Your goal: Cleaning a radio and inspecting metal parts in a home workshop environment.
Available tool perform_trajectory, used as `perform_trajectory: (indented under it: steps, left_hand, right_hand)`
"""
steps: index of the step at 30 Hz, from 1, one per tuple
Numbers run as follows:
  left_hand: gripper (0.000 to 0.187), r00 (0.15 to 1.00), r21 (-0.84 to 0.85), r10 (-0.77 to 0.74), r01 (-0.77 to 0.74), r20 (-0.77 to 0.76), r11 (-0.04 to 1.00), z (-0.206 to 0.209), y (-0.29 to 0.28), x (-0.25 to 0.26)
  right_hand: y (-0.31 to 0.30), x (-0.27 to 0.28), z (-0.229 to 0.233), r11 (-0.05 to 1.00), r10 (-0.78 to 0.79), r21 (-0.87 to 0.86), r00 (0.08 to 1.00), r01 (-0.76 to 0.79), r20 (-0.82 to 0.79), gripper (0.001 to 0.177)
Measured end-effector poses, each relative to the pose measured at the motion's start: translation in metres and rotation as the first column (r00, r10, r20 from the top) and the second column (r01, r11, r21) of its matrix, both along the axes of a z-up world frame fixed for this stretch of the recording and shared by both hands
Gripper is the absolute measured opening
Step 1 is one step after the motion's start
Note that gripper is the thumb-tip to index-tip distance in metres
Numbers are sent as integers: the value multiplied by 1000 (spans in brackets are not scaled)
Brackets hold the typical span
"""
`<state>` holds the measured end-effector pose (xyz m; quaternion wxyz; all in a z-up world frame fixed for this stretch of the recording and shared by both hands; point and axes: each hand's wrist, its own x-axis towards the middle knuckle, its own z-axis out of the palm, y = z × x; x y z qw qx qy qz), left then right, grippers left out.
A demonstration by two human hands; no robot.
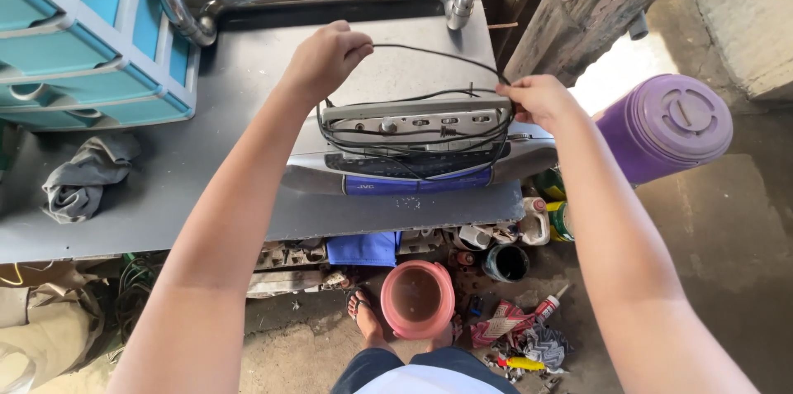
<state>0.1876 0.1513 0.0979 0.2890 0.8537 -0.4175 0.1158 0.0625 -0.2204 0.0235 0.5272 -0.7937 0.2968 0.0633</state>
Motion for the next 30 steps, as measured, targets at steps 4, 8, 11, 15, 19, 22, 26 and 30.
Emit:
perform_trajectory:
  steps: [4, 8, 11, 15, 19, 22, 26, 30]
  left_hand:
    - [19, 998, 14, 59, -59, -15, 998, -22, 20, 6]
    - [19, 987, 15, 155, -155, -36, 988, -31, 39, 13]
    - [17, 991, -29, 102, -105, -84, 994, -23, 41, 16]
    - [14, 986, -90, 160, -155, 48, 984, 4, 32, 2]
    - [18, 987, -153, 49, -26, 150, 988, -27, 48, 32]
    - [28, 899, 44, 114, -147, 424, 988, -39, 60, 40]
    - [8, 844, -66, 404, -409, 352, 910, -73, 50, 66]
    - [14, 870, -130, 442, -475, -218, 870, -19, 23, 30]
  right_hand:
    - [-13, 1, -28, 983, -13, 182, 1000, 8, 23, 17]
    - [0, -21, -34, 970, 186, -221, 895, -101, 406, 19]
    - [-4, -21, -41, 921, 318, -356, 830, -156, 459, 38]
    - [-3, -19, -33, 943, 284, -272, 891, -192, 355, 45]
    - [7, -16, -14, 952, 263, -227, 930, -206, 257, 35]
    - [8, -14, -7, 964, 245, -156, 952, -217, 186, 31]
    - [2, -9, -10, 964, 259, -104, 954, -245, 152, 32]
    - [-2, -8, -6, 970, 241, -55, 968, -238, 62, 28]
